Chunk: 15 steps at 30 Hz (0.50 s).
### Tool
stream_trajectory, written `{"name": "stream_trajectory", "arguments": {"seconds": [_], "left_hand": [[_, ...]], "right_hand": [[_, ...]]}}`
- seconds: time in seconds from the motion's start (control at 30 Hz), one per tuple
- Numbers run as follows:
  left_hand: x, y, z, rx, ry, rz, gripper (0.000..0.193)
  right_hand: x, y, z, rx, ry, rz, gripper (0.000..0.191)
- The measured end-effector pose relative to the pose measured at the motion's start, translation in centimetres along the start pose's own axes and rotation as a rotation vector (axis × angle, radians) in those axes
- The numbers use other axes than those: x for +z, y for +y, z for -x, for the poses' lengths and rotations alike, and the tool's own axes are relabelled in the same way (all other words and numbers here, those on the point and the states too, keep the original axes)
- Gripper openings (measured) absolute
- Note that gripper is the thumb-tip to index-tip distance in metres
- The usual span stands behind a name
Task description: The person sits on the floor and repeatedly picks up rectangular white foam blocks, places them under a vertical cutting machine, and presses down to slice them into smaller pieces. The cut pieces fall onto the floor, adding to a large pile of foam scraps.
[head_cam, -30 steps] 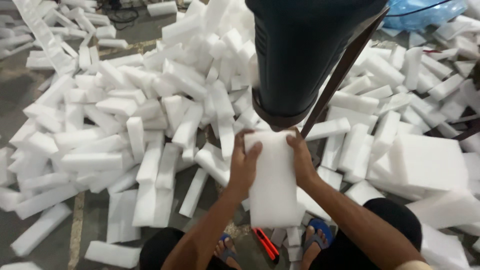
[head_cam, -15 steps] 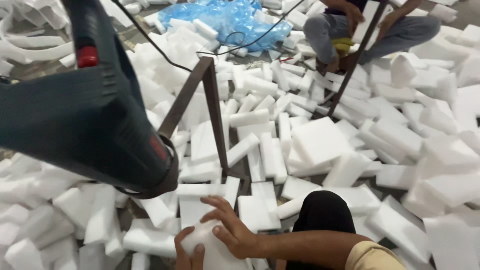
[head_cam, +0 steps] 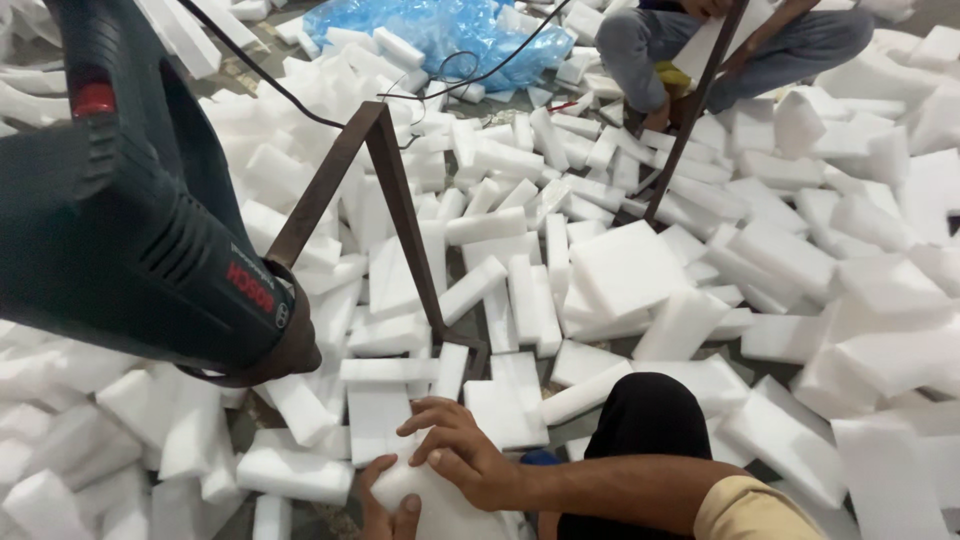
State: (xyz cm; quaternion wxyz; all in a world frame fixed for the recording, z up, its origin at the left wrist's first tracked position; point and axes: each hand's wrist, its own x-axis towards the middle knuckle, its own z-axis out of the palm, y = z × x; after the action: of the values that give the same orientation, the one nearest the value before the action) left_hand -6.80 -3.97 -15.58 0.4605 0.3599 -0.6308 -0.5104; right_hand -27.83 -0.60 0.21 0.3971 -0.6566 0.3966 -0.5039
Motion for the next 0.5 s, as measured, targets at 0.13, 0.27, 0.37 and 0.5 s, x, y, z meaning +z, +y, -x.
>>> {"name": "stream_trajectory", "arguments": {"seconds": [0.13,0.27,0.37,0.5], "left_hand": [[-0.4,6.3,0.3,-0.162,-0.095,-0.165,0.071],[-1.2,13.0,-0.7,0.123,-0.161,-0.427,0.09],[-1.3,16.3,-1.5,-0.248,-0.134,-0.137,0.105],[-1.8,17.9,-2.4,-0.023,-0.092,-0.352,0.086]], "right_hand": [[-0.3,1.0,-0.3,-0.052,-0.013,0.035,0.024],[-0.6,2.0,-1.2,-0.174,-0.062,0.084,0.026],[-0.7,2.6,-1.1,-0.067,0.008,0.06,0.072],[-0.3,3.9,-1.0,0.291,0.083,-0.386,0.09]]}}
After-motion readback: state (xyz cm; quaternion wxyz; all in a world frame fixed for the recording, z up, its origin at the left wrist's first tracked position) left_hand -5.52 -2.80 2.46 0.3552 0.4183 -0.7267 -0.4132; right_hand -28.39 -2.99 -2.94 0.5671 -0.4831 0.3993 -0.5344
